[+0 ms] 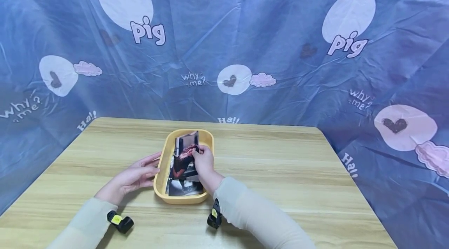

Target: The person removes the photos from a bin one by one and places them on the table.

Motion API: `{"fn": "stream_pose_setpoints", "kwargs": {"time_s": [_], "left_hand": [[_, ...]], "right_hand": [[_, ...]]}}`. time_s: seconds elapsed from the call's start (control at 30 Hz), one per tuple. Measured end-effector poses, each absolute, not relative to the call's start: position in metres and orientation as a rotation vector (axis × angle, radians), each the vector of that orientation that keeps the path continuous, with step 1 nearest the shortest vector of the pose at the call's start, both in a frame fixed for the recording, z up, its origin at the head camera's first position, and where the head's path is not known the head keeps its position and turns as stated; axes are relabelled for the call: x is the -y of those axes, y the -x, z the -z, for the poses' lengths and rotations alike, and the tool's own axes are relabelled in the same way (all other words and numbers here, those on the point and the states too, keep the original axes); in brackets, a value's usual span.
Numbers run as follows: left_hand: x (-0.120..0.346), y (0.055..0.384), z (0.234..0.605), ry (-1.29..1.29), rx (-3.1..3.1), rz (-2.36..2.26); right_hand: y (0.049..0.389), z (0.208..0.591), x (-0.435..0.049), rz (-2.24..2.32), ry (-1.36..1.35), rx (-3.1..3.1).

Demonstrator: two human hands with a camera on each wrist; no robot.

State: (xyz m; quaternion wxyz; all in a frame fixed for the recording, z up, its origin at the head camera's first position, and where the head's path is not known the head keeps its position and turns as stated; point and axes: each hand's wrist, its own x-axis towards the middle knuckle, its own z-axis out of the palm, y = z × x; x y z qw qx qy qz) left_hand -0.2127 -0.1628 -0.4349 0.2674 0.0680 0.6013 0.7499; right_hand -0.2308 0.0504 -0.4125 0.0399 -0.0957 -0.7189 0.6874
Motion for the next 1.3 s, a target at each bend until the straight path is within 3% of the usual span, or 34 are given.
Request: {"fn": "stream_pose_setpoints", "kwargs": {"time_s": [0.17, 0.5, 0.63, 0.8, 0.9, 1.13, 1.3], "left_hand": [[0.163, 0.213, 0.434, -0.185, -1.608, -2.025], [0.164, 0.213, 0.435, -0.170, -1.625, -2.034], [0.163, 0.212, 0.436, -0.165, -1.639, -2.028], [0.162, 0.211, 0.438, -0.153, -1.644, -2.029], [0.161, 0.211, 0.439, -0.148, -1.643, -2.028], [0.161, 0.210, 0.438, -0.157, -1.642, -2.029], [0.161, 0.211, 0.438, -0.157, -1.642, -2.036]], "right_hand": [[0.231, 0.397, -0.057, -2.279, 0.309, 2.143], [0.266, 0.380, -0.096, -2.480, 0.325, 2.011], [0.310, 0.416, -0.144, -2.612, 0.171, 1.914], [0.389, 0.499, -0.225, -2.730, 0.133, 1.803], [0.409, 0.522, -0.259, -2.795, 0.112, 1.766], [0.333, 0.437, -0.246, -2.489, 0.489, 2.149], [0.308, 0.409, -0.232, -2.458, 0.537, 2.243]]}}
